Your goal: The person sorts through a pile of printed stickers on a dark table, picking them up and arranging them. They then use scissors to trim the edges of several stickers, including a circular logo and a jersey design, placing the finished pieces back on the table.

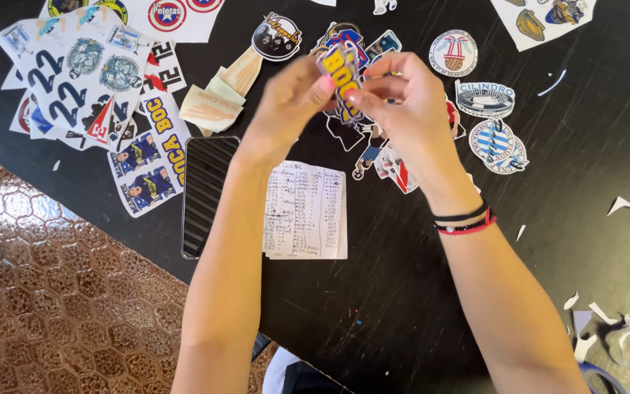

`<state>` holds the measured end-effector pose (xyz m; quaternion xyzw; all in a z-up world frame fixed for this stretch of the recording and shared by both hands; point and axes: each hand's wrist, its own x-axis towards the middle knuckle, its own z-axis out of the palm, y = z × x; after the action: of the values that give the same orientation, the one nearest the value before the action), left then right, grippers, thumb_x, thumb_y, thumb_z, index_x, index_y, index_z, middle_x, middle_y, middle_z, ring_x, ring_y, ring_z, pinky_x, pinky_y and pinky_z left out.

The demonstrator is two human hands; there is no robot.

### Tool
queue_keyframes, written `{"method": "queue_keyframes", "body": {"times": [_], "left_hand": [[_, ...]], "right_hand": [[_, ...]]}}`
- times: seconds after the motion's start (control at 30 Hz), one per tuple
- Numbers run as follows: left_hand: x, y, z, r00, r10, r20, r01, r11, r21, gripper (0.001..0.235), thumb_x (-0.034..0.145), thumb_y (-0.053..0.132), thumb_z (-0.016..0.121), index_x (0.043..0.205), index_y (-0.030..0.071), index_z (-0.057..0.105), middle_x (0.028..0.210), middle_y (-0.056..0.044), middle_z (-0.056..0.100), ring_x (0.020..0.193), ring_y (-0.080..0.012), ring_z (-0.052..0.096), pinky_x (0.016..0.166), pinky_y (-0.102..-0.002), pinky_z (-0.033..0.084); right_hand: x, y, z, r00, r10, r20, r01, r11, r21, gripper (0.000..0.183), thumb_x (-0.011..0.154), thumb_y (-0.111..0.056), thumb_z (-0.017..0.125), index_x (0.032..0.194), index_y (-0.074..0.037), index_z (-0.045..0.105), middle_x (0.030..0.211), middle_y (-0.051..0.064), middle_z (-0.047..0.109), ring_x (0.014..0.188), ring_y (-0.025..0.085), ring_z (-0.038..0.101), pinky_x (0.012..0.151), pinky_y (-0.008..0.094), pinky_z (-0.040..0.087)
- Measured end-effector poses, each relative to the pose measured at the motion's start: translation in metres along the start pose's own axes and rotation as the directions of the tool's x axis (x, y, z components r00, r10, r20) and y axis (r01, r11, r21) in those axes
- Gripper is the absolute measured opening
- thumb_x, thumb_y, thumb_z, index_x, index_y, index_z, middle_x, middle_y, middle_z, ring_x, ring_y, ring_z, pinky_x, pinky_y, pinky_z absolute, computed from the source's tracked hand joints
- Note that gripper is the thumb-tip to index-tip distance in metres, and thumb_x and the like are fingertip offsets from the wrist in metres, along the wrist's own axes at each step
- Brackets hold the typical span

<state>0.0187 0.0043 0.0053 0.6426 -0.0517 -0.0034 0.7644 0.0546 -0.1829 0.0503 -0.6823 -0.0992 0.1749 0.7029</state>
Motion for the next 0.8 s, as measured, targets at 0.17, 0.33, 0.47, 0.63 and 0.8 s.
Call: {"method": "queue_keyframes", "body": {"times": [0.17,0.33,0.47,0.63,0.8], "left_hand": [[-0.012,0.024,-0.013,0.967,-0.038,-0.253,0.019,0.997,-0.079,0.035,0.087,0.006,0.083,0.114,0.008,0.061,0.093,-0.009,0.076,0.079,-0.0168,0.073,0.064,-0.031,0.066],[-0.024,0.002,-0.02,0.946,-0.318,-0.065,0.277,0.686,0.673,0.061,0.071,0.015,0.094,0.121,0.011,0.059,0.096,-0.017,0.076,0.087,-0.0317,0.076,0.067,-0.043,0.064],[-0.022,0.004,0.001,0.945,-0.29,-0.151,0.258,0.379,0.889,0.066,0.07,0.022,0.097,0.119,0.018,0.054,0.112,-0.013,0.072,0.116,-0.0379,0.066,0.097,-0.049,0.054],[-0.007,-0.004,0.004,0.988,0.055,-0.141,0.11,0.382,0.918,0.066,0.066,0.025,0.1,0.113,0.011,0.055,0.112,-0.011,0.061,0.116,-0.0392,0.052,0.092,-0.051,0.05],[0.0,-0.031,0.019,0.974,0.227,-0.002,-0.074,0.326,0.942,0.076,0.082,0.031,0.089,0.142,0.013,0.047,0.127,-0.012,0.065,0.125,-0.0354,0.053,0.098,-0.05,0.048]], "right_hand": [[-0.002,-0.017,-0.012,0.97,0.159,0.183,-0.078,0.919,-0.386,0.046,0.082,-0.029,0.085,0.12,-0.013,0.065,0.107,0.004,0.083,0.08,0.004,0.067,0.065,0.019,0.045],[0.007,-0.008,-0.052,0.976,0.158,0.148,0.048,0.507,-0.861,0.02,0.086,-0.018,0.085,0.103,-0.014,0.077,0.095,0.006,0.08,0.093,0.028,0.075,0.089,0.042,0.054],[0.017,0.023,-0.063,0.986,0.132,0.103,0.036,0.434,-0.9,0.023,0.082,-0.023,0.087,0.102,-0.018,0.077,0.092,-0.001,0.079,0.091,0.022,0.075,0.088,0.039,0.055],[0.008,0.036,-0.032,0.994,0.02,0.111,0.1,0.29,-0.952,0.08,0.065,-0.038,0.103,0.122,0.001,0.062,0.106,0.025,0.068,0.101,0.048,0.07,0.09,0.055,0.057],[0.005,0.043,-0.028,0.994,-0.011,0.113,0.108,0.405,-0.908,0.07,0.069,-0.033,0.099,0.118,-0.007,0.057,0.104,0.017,0.061,0.103,0.049,0.067,0.094,0.055,0.052]]}}
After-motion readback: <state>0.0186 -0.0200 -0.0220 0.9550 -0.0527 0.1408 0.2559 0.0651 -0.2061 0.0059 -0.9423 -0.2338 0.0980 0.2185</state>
